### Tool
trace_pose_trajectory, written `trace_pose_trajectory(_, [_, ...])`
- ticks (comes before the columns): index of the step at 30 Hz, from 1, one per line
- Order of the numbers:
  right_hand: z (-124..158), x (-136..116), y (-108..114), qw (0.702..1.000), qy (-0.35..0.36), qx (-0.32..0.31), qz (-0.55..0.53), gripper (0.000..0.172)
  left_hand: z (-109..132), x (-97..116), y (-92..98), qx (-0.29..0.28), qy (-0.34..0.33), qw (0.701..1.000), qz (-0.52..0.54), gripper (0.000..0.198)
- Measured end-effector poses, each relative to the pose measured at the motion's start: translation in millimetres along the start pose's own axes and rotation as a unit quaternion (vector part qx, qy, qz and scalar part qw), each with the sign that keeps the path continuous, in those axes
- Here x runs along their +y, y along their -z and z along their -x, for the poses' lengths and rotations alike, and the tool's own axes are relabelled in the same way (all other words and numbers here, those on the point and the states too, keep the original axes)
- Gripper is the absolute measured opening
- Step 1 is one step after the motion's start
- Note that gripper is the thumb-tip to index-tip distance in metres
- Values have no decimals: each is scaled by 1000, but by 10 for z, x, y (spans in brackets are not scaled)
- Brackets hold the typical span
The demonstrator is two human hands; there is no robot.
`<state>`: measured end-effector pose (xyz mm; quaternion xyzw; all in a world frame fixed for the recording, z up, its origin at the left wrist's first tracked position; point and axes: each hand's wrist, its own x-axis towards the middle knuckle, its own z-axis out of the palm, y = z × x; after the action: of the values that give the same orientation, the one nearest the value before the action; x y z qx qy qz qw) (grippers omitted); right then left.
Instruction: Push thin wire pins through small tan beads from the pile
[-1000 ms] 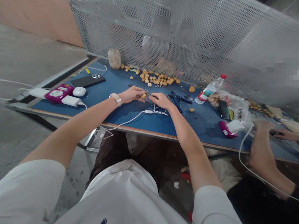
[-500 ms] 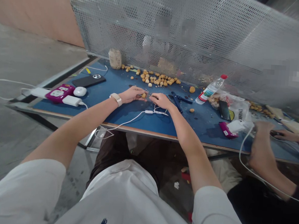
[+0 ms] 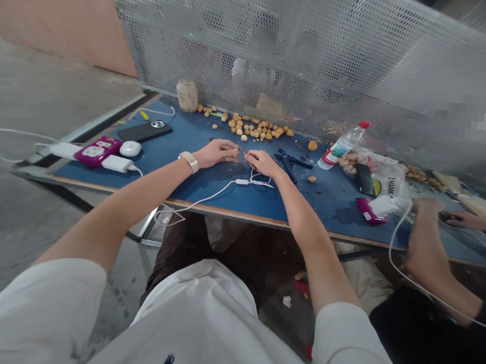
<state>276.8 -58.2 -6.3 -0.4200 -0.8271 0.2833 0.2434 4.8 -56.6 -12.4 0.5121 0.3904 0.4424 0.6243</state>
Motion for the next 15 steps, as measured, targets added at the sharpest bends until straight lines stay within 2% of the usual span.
trace_pose_trajectory(6, [12,-6,-1,1000,-4,4,-13,81,26,21,-30,-23,19,999,35,18])
trace_pose_trajectory(15, [-30,16,-23,1000,8,2,18,74,9,-7,-42,-37,17,998,47,22])
